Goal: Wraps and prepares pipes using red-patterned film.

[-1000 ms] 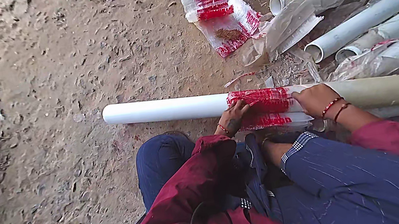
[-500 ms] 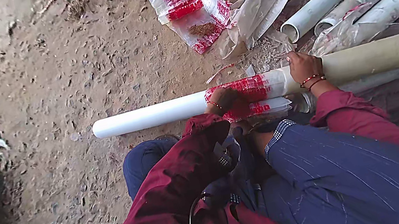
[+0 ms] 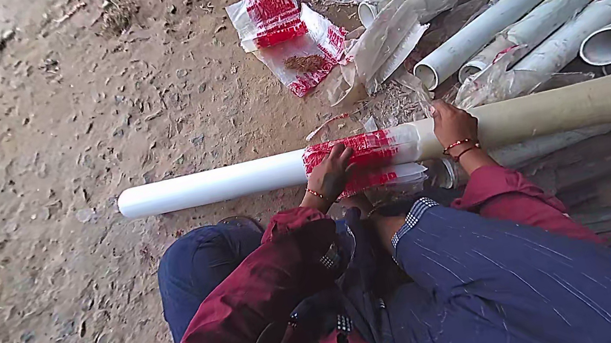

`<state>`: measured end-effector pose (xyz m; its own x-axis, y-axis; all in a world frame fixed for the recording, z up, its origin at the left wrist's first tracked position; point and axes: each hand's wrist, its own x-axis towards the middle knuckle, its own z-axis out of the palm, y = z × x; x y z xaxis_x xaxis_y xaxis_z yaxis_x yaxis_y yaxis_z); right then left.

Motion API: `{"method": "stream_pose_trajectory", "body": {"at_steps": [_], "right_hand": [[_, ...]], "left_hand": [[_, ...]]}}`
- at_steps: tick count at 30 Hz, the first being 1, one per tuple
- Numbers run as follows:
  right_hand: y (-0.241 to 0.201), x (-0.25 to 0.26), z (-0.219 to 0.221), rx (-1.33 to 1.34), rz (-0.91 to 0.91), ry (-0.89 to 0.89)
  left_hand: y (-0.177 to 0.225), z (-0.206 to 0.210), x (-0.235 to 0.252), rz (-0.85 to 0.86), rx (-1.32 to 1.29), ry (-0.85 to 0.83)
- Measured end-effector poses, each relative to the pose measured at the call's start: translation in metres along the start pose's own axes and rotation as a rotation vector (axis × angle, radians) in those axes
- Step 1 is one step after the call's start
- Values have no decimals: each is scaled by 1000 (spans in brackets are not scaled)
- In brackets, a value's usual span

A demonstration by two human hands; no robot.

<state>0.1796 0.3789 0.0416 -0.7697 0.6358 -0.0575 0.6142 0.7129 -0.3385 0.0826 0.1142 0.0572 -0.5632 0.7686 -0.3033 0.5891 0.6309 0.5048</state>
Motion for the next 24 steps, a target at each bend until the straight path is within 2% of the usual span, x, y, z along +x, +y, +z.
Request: {"method": "stream_pose_trajectory", "body": {"at_steps": [2, 5, 7, 9, 13, 16, 24], "right_hand": [[3, -9, -4, 47, 12, 81], [-2, -29, -13, 220, 90, 180], [-8, -44, -17, 341, 171, 160], [-9, -59, -10, 382, 191, 100], [-3, -77, 15, 329, 144, 14], [-6, -84, 19, 253, 110, -16], [-13, -86, 23, 116, 61, 9]], "left_hand": [[13, -2, 11, -28, -14, -57], [35, 3, 31, 47, 68, -137], [49, 6, 43, 70, 102, -161], [57, 16, 48, 52, 98, -100], [67, 40, 44, 37, 16, 23], [58, 49, 43, 106, 30, 103], [61, 44, 57, 153, -33, 68]]}}
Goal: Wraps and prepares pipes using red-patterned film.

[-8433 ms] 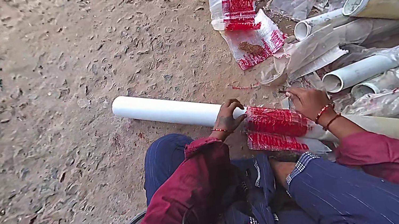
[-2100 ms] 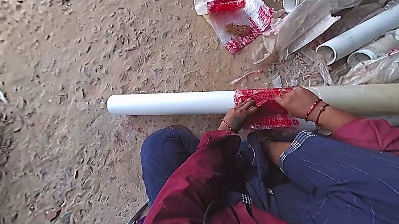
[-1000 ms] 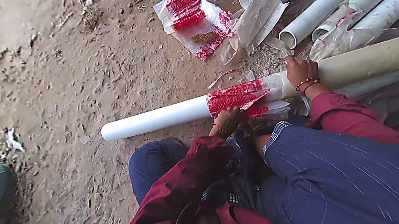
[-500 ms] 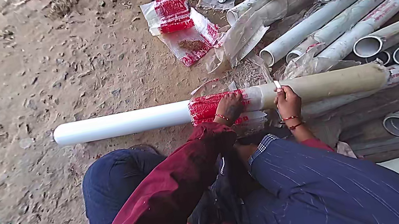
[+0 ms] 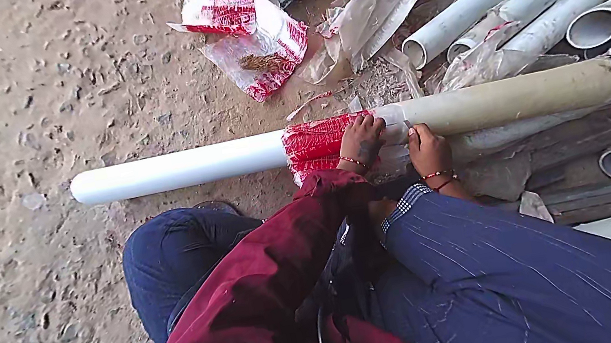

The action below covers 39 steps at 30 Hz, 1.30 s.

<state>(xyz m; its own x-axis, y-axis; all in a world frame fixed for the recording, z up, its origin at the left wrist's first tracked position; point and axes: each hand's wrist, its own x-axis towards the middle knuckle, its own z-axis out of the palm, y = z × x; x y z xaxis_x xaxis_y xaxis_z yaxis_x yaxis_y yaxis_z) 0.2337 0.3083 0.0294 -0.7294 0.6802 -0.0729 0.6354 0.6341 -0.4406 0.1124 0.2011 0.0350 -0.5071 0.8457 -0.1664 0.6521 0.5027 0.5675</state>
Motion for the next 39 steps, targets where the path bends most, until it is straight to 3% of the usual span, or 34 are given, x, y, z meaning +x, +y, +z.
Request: {"method": "stream_pose_trajectory", "body": {"at_steps": [5, 13, 23, 32, 39], "right_hand": [[4, 2, 2, -20, -15, -20], [0, 3, -2, -30, -7, -38], [-8, 1, -5, -48, -24, -109], [8, -13, 16, 52, -90, 33], [17, -22, 35, 161, -82, 160]], "left_hand": [[-8, 20, 2, 102, -184, 198], [-20, 24, 5, 262, -263, 253], [-25, 22, 9, 284, -272, 247], [-19, 14, 9, 210, -238, 148], [-24, 18, 11, 245, -244, 171]]}}
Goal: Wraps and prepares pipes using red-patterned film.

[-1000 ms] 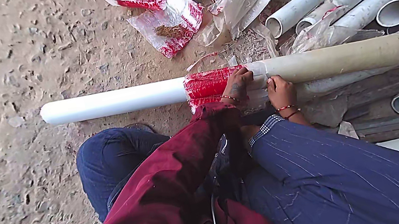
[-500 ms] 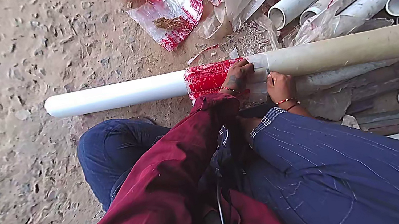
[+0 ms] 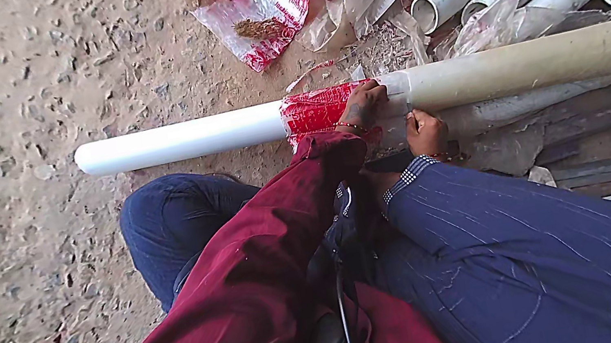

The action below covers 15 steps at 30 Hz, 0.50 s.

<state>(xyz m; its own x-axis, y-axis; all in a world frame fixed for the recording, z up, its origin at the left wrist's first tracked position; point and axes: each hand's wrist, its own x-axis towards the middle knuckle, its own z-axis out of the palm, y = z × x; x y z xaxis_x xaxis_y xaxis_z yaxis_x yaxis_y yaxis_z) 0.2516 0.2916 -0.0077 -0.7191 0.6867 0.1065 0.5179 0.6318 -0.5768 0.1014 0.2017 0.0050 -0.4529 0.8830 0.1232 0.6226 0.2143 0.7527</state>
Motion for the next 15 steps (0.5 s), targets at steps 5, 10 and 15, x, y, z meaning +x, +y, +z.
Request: {"method": "stream_pose_trajectory", "body": {"at_steps": [5, 10, 15], "right_hand": [[-12, -10, 1, -16, 121, -37], [-20, -12, 3, -113, 283, -198], [1, -21, -6, -68, 193, -25]], "left_hand": [[-1, 0, 1, -41, 5, -24], [23, -5, 10, -200, 250, -238], [53, -2, 29, -288, 479, -437]]}}
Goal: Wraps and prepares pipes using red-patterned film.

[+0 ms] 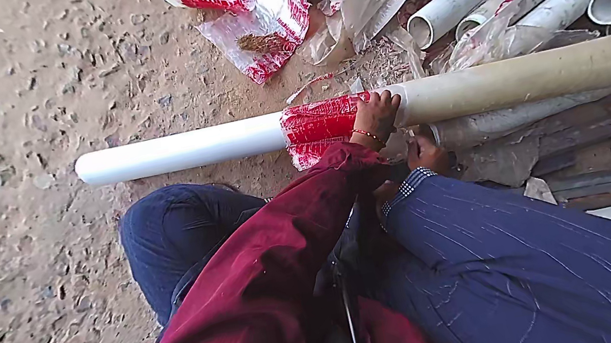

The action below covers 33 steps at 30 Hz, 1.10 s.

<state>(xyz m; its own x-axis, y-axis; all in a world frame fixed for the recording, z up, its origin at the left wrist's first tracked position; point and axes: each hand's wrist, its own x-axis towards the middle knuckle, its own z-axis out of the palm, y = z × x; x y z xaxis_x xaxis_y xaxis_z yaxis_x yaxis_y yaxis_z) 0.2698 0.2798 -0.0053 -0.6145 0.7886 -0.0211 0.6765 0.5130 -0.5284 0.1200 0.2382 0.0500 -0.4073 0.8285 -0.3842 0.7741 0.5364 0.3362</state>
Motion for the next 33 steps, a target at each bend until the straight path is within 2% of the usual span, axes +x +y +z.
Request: {"method": "stream_pose_trajectory", "body": {"at_steps": [1, 2, 3, 4, 7, 9, 11, 13, 17, 21, 25, 29, 33], "right_hand": [[10, 7, -3, 42, -104, 183], [15, 17, -11, 55, -156, 294], [14, 29, -26, 36, -158, 309], [7, 44, -45, -4, -132, 247], [-19, 101, -80, 43, -42, -146], [-22, 129, -72, 341, 54, -365], [-18, 141, -60, 538, 169, -428], [-18, 148, -50, 496, 193, -367], [-14, 147, -37, 390, 129, -254], [-13, 147, -39, 402, 122, -235], [-6, 143, -37, 357, 61, -216], [5, 139, -37, 338, -125, -240], [11, 141, -35, 368, -172, -233]], "left_hand": [[0, -3, 4, -17, -6, -3], [1, -5, 6, -32, -12, -21], [4, -6, 6, -47, -15, -57], [8, -8, 6, -60, -13, -93], [14, -18, 9, -36, 32, -158], [12, -21, 12, 15, 37, -192], [5, -17, 13, 98, 21, -198], [6, -12, 5, 133, 8, -190], [21, 15, -9, 138, 129, -90], [24, 6, -13, 70, 102, -93], [22, -13, -3, -172, 3, -188], [29, -23, -1, -133, 47, -318], [42, -2, -23, -53, 3, -411]]}}
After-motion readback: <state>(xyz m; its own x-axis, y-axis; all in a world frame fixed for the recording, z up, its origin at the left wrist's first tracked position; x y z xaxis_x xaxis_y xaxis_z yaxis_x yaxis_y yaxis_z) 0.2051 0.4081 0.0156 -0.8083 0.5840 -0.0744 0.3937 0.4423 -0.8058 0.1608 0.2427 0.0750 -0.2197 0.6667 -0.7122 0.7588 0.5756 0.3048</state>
